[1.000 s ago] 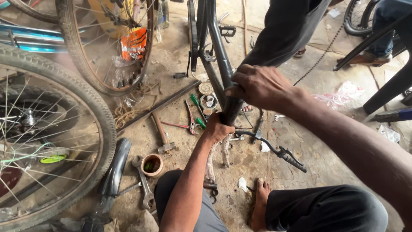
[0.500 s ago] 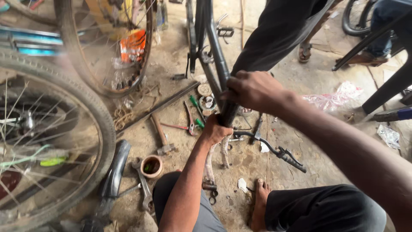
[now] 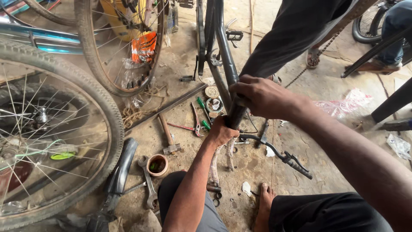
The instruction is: The person cleans and greases bicycle headset bearings by hand and reassembles the fork onto the bicycle frame.
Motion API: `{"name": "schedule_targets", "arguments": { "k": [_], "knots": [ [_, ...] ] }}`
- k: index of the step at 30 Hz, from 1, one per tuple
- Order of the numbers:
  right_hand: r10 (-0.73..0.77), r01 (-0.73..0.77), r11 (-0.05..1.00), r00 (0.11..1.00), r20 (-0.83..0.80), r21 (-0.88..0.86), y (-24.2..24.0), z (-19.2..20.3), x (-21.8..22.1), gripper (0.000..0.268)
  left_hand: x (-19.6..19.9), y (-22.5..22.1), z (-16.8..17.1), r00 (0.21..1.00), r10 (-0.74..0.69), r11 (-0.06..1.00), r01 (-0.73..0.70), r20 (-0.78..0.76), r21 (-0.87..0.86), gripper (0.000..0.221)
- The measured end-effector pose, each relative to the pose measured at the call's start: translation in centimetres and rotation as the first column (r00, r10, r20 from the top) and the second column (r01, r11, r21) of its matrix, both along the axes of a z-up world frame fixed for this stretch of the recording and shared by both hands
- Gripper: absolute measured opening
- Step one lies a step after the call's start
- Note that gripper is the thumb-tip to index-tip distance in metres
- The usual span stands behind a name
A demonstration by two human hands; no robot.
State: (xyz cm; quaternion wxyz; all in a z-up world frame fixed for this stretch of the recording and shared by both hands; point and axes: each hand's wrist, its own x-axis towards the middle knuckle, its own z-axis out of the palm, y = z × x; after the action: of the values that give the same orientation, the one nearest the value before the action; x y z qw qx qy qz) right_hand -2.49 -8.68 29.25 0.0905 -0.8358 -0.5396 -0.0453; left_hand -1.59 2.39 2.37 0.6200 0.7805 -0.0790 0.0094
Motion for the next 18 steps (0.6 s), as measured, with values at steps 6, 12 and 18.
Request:
{"name": "schedule_targets", "arguments": {
  "k": [6,12,18],
  "knots": [
    [-0.079,0.087,0.993,0.992,0.097,-0.075,-0.6,-0.6,0.9,0.043,1.2,-0.4,-1.8,0.991,-0.09,0.996,0.088,0.095,0.028,0.022],
    [-0.221,0.257,0.951,0.953,0.209,-0.17,-1.0,-1.6,0.6,0.039,0.5,-0.4,-1.9,0.998,-0.062,0.997,0.063,0.019,-0.052,0.023],
    [-0.098,0.099,0.994,0.995,0.02,-0.047,-0.7,-1.8,1.6,0.035,0.3,-0.1,-1.0,0.996,-0.059,0.998,0.058,0.067,0.018,0.022]
  ]
}}
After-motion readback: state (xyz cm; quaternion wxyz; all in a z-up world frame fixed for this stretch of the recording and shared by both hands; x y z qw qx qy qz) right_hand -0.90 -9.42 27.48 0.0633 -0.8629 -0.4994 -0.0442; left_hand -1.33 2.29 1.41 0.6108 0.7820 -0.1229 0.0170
